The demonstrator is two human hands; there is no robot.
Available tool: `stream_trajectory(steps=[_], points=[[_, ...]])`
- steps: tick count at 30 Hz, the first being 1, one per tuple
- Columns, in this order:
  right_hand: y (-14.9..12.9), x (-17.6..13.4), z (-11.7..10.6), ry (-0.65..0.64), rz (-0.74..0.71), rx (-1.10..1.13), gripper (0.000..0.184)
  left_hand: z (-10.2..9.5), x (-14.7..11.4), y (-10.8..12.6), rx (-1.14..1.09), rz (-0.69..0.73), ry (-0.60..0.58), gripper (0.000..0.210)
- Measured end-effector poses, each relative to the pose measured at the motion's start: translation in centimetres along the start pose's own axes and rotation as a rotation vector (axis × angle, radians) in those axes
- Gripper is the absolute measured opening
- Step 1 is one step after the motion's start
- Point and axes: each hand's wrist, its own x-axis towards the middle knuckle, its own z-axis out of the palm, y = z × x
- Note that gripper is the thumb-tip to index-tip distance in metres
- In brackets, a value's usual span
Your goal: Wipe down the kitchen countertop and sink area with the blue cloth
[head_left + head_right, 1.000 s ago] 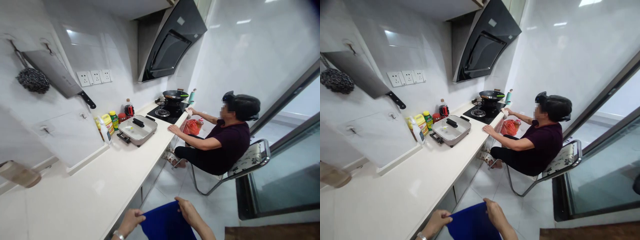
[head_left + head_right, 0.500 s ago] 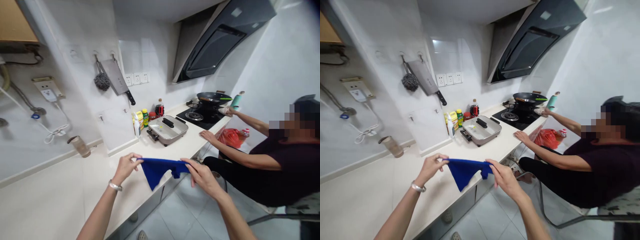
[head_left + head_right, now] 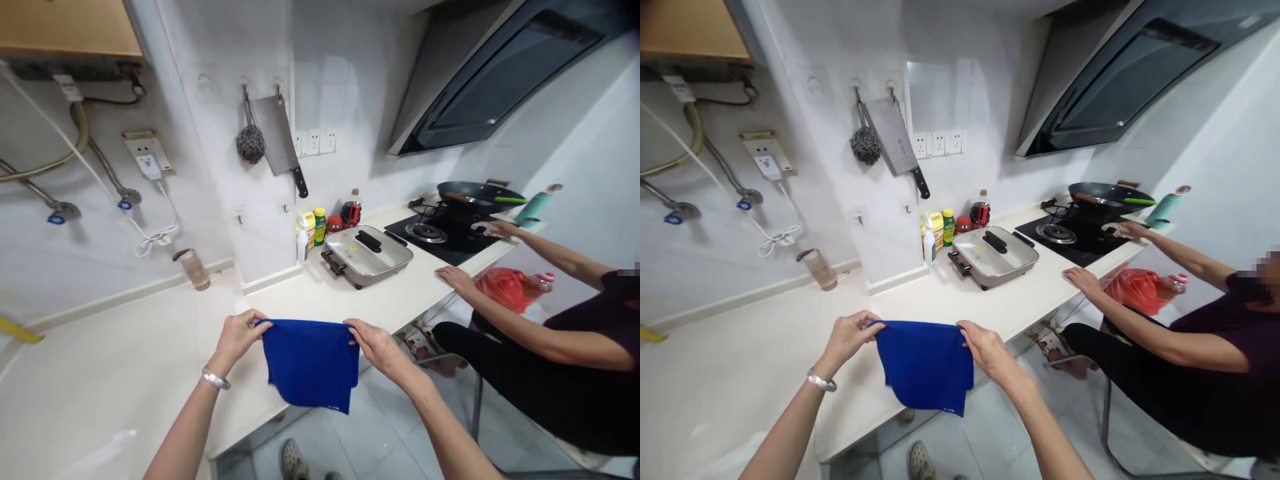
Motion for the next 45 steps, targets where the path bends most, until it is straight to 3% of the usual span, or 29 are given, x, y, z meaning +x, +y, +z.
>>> stream_trajectory(steps=[4, 8, 11, 13, 15, 18, 21, 24, 27, 31, 34, 40, 43, 45], points=[[-0.1, 1.8, 0.7, 0.075, -0.059, -0.204, 0.035, 0.1, 0.7, -1.5, -0.038, -0.041, 0.057, 0.032], [-1.9, 3.8, -1.0, 0.28, -0.148, -0.31, 0.032, -1.8, 1.2, 0.1, 0.129, 0.129, 0.299, 0.027], [-2.8, 4.6, -1.5, 0.367, -0.196, -0.253, 0.033, -2.7, 1.2, 0.3, 0.274, 0.275, 0.355, 0.023], [-2.2, 4.1, -0.2, 0.354, -0.194, -0.194, 0.033, -2.0, 0.7, -1.5, 0.334, 0.313, 0.298, 0.022], [-0.7, 2.6, 2.6, 0.269, -0.147, -0.185, 0.034, -0.2, -0.6, -4.5, 0.393, 0.278, 0.17, 0.023], [2.2, -1.1, 8.1, 0.026, -0.019, -0.24, 0.04, 3.5, -3.9, -9.7, 0.468, 0.138, -0.09, 0.023], [4.0, -5.4, 12.6, -0.163, 0.112, -0.176, 0.049, 6.5, -7.9, -13.2, 0.449, 0.076, -0.202, 0.021], [4.4, -8.6, 14.4, -0.143, 0.216, 0.037, 0.053, 7.6, -10.8, -14.4, 0.407, 0.041, -0.222, 0.023], [4.2, -10.3, 14.7, -0.065, 0.265, 0.192, 0.049, 7.4, -11.7, -14.0, 0.379, 0.027, -0.244, 0.023], [4.4, -9.4, 14.4, -0.041, 0.298, 0.25, 0.039, 6.2, -10.3, -12.5, 0.349, -0.085, -0.327, 0.024], [5.1, -6.1, 13.7, 0.0, 0.297, 0.239, 0.038, 5.1, -7.5, -11.4, 0.332, -0.137, -0.344, 0.026], [8.0, 4.3, 12.1, 0.136, 0.251, 0.169, 0.038, 4.1, 1.0, -11.5, 0.38, -0.14, -0.115, 0.027], [9.4, 7.1, 13.6, 0.333, 0.266, 0.057, 0.045, 5.0, 3.6, -12.3, 0.408, -0.145, 0.02, 0.038], [9.5, 7.1, 15.7, 0.404, 0.254, -0.061, 0.05, 6.6, 4.0, -13.1, 0.399, -0.094, 0.071, 0.043]])
